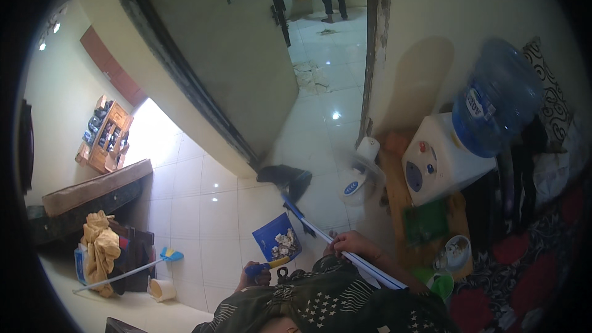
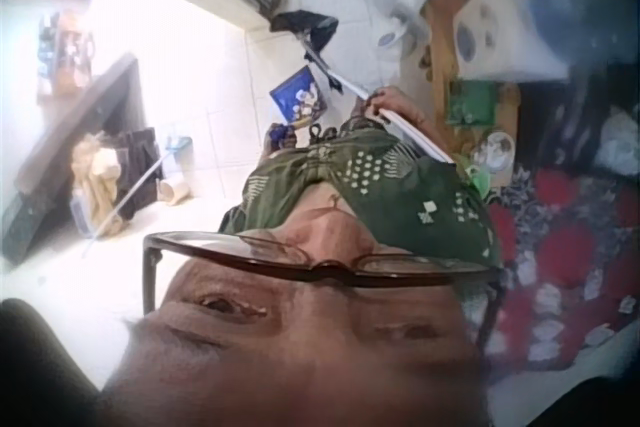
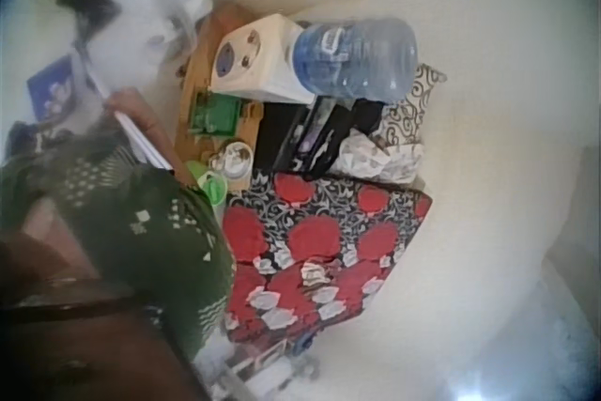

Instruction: The person sweeps debris from the floor into a dustpan using a broom and then carries the dustpan to a black bag to empty it.

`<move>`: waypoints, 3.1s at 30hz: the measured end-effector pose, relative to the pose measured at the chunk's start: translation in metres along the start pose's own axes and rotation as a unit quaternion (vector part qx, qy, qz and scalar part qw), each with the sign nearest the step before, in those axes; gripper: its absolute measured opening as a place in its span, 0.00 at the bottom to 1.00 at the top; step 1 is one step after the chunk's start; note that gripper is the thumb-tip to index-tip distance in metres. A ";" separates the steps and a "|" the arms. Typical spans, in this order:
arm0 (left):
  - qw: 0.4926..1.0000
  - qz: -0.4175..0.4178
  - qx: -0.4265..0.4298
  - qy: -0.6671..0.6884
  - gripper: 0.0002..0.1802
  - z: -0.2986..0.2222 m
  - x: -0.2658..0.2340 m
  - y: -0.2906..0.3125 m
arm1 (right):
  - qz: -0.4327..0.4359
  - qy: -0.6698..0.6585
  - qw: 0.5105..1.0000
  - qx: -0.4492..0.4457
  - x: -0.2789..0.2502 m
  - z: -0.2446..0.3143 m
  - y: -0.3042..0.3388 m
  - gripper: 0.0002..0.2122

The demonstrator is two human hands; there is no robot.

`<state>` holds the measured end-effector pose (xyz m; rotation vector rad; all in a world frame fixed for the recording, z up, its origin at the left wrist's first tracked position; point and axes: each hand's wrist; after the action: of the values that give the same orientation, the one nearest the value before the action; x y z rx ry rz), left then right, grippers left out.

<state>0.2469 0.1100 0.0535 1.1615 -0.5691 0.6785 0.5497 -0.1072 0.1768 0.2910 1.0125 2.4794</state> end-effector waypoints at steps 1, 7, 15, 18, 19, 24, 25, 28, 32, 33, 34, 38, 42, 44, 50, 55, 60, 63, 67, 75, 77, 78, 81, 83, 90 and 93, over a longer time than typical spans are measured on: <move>1.000 0.000 -0.001 -0.004 0.14 -0.013 0.009 -0.007 | -0.007 -0.006 1.000 -0.011 -0.005 0.013 -0.009 0.10; 1.000 -0.017 0.006 -0.018 0.14 -0.081 0.089 -0.040 | -0.038 0.064 0.992 -0.097 -0.037 0.094 -0.069 0.12; 0.997 -0.001 -0.021 -0.079 0.16 -0.175 0.213 -0.097 | -0.123 0.077 0.978 -0.150 -0.088 0.199 -0.134 0.12; 0.995 -0.027 -0.011 -0.098 0.16 -0.221 0.258 -0.126 | -0.154 0.035 0.972 -0.176 -0.104 0.229 -0.153 0.11; 0.994 -0.032 -0.017 -0.103 0.16 -0.237 0.272 -0.136 | -0.162 0.006 0.967 -0.196 -0.109 0.240 -0.160 0.11; 0.987 -0.067 -0.057 -0.137 0.15 -0.318 0.343 -0.191 | -0.215 -0.023 0.964 -0.152 -0.144 0.284 -0.202 0.11; 0.981 -0.098 -0.052 -0.156 0.14 -0.330 0.362 -0.202 | -0.225 -0.038 0.962 -0.153 -0.149 0.293 -0.209 0.11; 0.975 -0.101 -0.081 -0.178 0.15 -0.376 0.420 -0.228 | -0.278 -0.061 0.948 -0.144 -0.158 0.321 -0.232 0.13; 0.971 -0.070 -0.150 -0.172 0.15 -0.428 0.480 -0.267 | -0.333 -0.081 0.929 -0.139 -0.176 0.339 -0.261 0.22; 0.972 -0.089 -0.156 -0.155 0.17 -0.435 0.495 -0.282 | -0.343 -0.112 0.924 -0.129 -0.181 0.346 -0.264 0.25; 0.971 -0.094 -0.146 -0.166 0.17 -0.443 0.510 -0.296 | -0.352 -0.142 0.917 -0.120 -0.188 0.352 -0.268 0.28; 0.963 -0.074 -0.178 -0.186 0.16 -0.469 0.560 -0.342 | -0.360 -0.219 0.901 -0.109 -0.221 0.358 -0.299 0.25; 0.968 -0.098 -0.133 -0.187 0.16 -0.468 0.623 -0.371 | -0.348 -0.238 0.902 -0.093 -0.262 0.379 -0.326 0.21; 0.970 -0.079 -0.138 -0.184 0.16 -0.472 0.640 -0.381 | -0.339 -0.249 0.904 -0.075 -0.276 0.397 -0.329 0.20; 0.960 -0.067 -0.135 -0.236 0.16 -0.480 0.669 -0.417 | -0.319 -0.272 0.905 -0.070 -0.304 0.423 -0.340 0.24; 0.961 -0.093 -0.115 -0.235 0.15 -0.472 0.692 -0.443 | -0.361 -0.202 0.910 -0.033 -0.352 0.458 -0.358 0.26; 0.958 -0.104 -0.155 -0.217 0.13 -0.482 0.712 -0.469 | -0.366 -0.233 0.900 -0.051 -0.402 0.480 -0.409 0.26; 0.953 -0.142 -0.158 -0.216 0.13 -0.484 0.733 -0.477 | -0.360 -0.255 0.896 -0.055 -0.435 0.496 -0.435 0.24; 0.952 -0.157 -0.162 -0.207 0.13 -0.499 0.753 -0.510 | -0.370 -0.310 0.870 -0.102 -0.482 0.509 -0.467 0.20; 0.976 -0.121 -0.111 -0.145 0.15 -0.527 0.847 -0.580 | -0.346 -0.319 0.882 -0.024 -0.664 0.529 -0.527 0.11; 0.982 -0.089 -0.107 -0.130 0.15 -0.537 0.874 -0.591 | -0.347 -0.278 0.896 -0.009 -0.695 0.553 -0.535 0.07; 0.983 -0.082 -0.102 -0.126 0.15 -0.547 0.881 -0.595 | -0.360 -0.240 0.902 0.002 -0.702 0.571 -0.537 0.07; 0.986 -0.118 -0.057 -0.108 0.16 -0.559 0.917 -0.612 | -0.371 -0.176 0.912 0.015 -0.730 0.597 -0.544 0.07; 0.986 -0.118 -0.042 -0.114 0.15 -0.566 0.942 -0.625 | -0.372 -0.164 0.914 0.003 -0.743 0.619 -0.546 0.09; 0.988 -0.089 -0.061 -0.112 0.16 -0.599 1.004 -0.691 | -0.271 -0.278 0.920 0.056 -0.765 0.657 -0.554 0.11; 0.980 -0.123 -0.051 -0.146 0.16 -0.618 1.037 -0.720 | -0.309 -0.197 0.927 0.078 -0.785 0.638 -0.577 0.06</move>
<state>1.5123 0.7147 0.1561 1.2185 -0.6845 0.2657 1.6498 0.2739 0.2022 0.4239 0.9435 1.6928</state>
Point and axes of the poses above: each hand's wrist, its own y-axis away from the middle knuckle, its own x-axis out of the palm, z = x × y, and after that the axes turned 9 degrees about -z, right-handed
